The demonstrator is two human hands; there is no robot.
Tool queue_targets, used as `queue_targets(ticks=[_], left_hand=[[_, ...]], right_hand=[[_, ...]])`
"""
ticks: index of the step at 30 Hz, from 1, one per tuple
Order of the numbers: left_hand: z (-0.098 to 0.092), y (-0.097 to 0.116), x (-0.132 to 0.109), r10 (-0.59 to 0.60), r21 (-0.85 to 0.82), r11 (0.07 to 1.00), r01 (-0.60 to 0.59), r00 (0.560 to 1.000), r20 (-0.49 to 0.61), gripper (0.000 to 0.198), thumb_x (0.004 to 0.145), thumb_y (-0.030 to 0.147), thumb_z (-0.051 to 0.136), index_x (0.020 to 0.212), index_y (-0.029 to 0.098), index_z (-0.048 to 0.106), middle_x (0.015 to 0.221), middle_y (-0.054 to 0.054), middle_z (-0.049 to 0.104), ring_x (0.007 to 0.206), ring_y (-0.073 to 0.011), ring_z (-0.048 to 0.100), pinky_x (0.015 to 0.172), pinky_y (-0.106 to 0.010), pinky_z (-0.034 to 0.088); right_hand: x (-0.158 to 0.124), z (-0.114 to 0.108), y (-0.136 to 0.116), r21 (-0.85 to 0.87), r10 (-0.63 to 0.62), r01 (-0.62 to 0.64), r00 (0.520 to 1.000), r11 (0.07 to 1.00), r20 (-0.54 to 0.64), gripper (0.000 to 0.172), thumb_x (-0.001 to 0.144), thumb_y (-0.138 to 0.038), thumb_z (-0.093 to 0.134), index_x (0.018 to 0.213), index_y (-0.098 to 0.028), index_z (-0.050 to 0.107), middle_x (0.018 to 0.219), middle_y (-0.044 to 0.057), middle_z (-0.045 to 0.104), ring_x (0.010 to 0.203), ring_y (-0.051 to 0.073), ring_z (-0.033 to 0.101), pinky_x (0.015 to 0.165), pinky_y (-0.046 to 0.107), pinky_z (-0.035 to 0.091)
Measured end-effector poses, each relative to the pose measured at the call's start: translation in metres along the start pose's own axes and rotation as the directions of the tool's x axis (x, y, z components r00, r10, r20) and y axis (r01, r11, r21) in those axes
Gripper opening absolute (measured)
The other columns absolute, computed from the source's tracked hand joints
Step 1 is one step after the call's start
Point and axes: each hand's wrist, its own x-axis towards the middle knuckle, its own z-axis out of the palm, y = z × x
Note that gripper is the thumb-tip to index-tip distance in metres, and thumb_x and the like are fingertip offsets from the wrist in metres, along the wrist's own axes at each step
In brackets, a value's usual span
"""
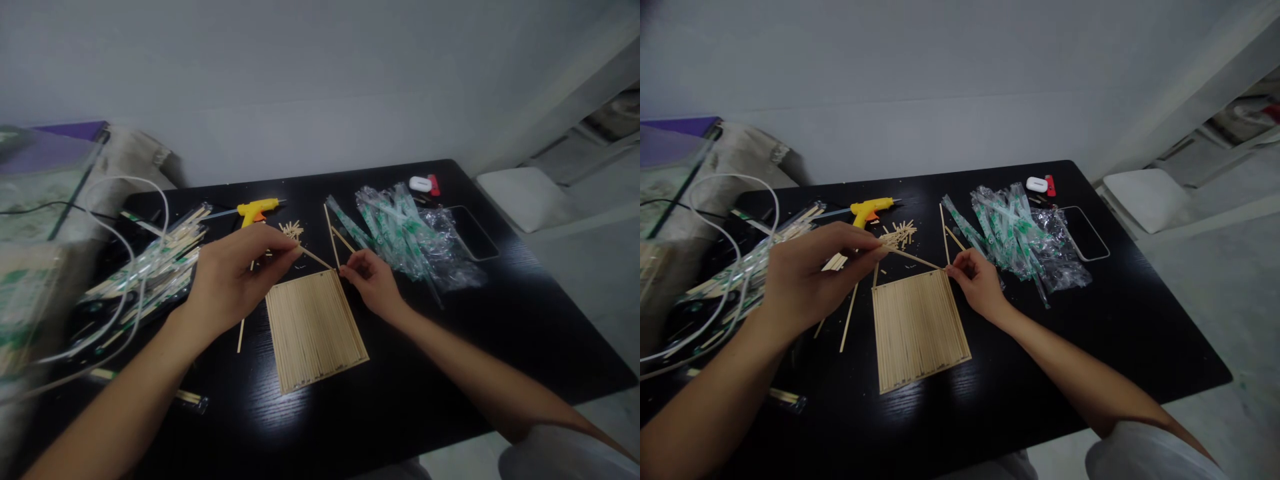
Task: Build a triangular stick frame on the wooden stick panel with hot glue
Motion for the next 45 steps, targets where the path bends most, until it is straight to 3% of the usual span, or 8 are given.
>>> queue_targets(ticks=[7, 17, 21, 26, 36, 41, 45], left_hand=[[0.0002, -0.0002, 0.0004, -0.001, 0.007, 1.000, 0.001, 1.000, 0.002, 0.004, 0.095, 0.023, 0.071, 0.092, 0.022, 0.073, 0.089, -0.001, 0.077, 0.071, -0.0134, 0.069, 0.063, -0.027, 0.056], [-0.0008, 0.0009, 0.0013, 0.007, 0.022, 1.000, -0.007, 1.000, 0.002, 0.005, 0.095, 0.024, 0.070, 0.092, 0.023, 0.073, 0.088, -0.001, 0.077, 0.071, -0.0142, 0.070, 0.061, -0.028, 0.056], [-0.0009, 0.0010, 0.0020, 0.009, 0.021, 1.000, -0.009, 1.000, 0.005, 0.006, 0.096, 0.025, 0.069, 0.092, 0.024, 0.073, 0.088, -0.001, 0.078, 0.072, -0.0146, 0.071, 0.061, -0.028, 0.057], [-0.0012, 0.0009, 0.0016, -0.008, 0.033, 0.999, 0.008, 1.000, 0.007, 0.007, 0.096, 0.028, 0.068, 0.092, 0.025, 0.073, 0.088, -0.001, 0.078, 0.069, -0.0145, 0.070, 0.061, -0.028, 0.058], [-0.0013, 0.0010, 0.0013, -0.012, 0.055, 0.998, 0.012, 1.000, 0.005, 0.008, 0.096, 0.029, 0.068, 0.091, 0.025, 0.073, 0.088, -0.001, 0.078, 0.072, -0.0158, 0.072, 0.061, -0.028, 0.058], [-0.0014, 0.0009, 0.0014, 0.005, 0.049, 0.999, -0.006, 1.000, 0.009, 0.006, 0.096, 0.026, 0.069, 0.092, 0.023, 0.072, 0.089, -0.001, 0.078, 0.072, -0.0145, 0.071, 0.061, -0.027, 0.057], [-0.0016, 0.0007, 0.0013, 0.001, 0.035, 0.999, -0.001, 1.000, 0.012, 0.004, 0.096, 0.026, 0.069, 0.093, 0.024, 0.072, 0.089, -0.001, 0.078, 0.071, -0.0143, 0.070, 0.061, -0.028, 0.058]], right_hand=[[0.0005, -0.0002, 0.0058, 0.032, 0.025, -0.026, 0.999, 0.999, 0.032, 0.022, 0.091, -0.044, 0.069, 0.093, -0.024, 0.059, 0.066, -0.004, 0.060, 0.060, 0.015, 0.059, 0.061, 0.031, 0.047], [-0.0008, -0.0006, 0.0028, 0.014, 0.082, -0.082, 0.997, 0.997, -0.012, 0.040, 0.071, -0.046, 0.089, 0.089, -0.024, 0.060, 0.061, -0.007, 0.055, 0.054, 0.012, 0.048, 0.056, 0.029, 0.040], [-0.0011, -0.0010, 0.0038, 0.044, 0.094, -0.093, 0.996, 0.995, -0.009, 0.043, 0.069, -0.047, 0.091, 0.089, -0.024, 0.061, 0.065, -0.005, 0.061, 0.057, 0.013, 0.056, 0.058, 0.030, 0.046], [-0.0006, -0.0007, 0.0034, 0.075, 0.117, -0.118, 0.993, 0.990, 0.015, 0.034, 0.075, -0.044, 0.087, 0.089, -0.024, 0.063, 0.072, -0.001, 0.069, 0.065, 0.017, 0.067, 0.064, 0.034, 0.054], [0.0025, -0.0005, 0.0079, 0.208, 0.120, -0.120, 0.993, 0.971, 0.016, 0.034, 0.082, -0.048, 0.081, 0.092, -0.023, 0.061, 0.087, 0.005, 0.076, 0.079, 0.019, 0.072, 0.066, 0.034, 0.059], [0.0035, -0.0008, 0.0076, 0.182, 0.134, -0.129, 0.991, 0.975, -0.016, 0.039, 0.079, -0.050, 0.082, 0.091, -0.023, 0.057, 0.077, 0.000, 0.071, 0.063, 0.014, 0.064, 0.057, 0.028, 0.053], [0.0031, -0.0001, 0.0056, 0.140, 0.108, -0.103, 0.994, 0.985, -0.029, 0.036, 0.087, -0.054, 0.073, 0.093, -0.024, 0.053, 0.066, -0.005, 0.062, 0.053, 0.011, 0.053, 0.047, 0.025, 0.042]])
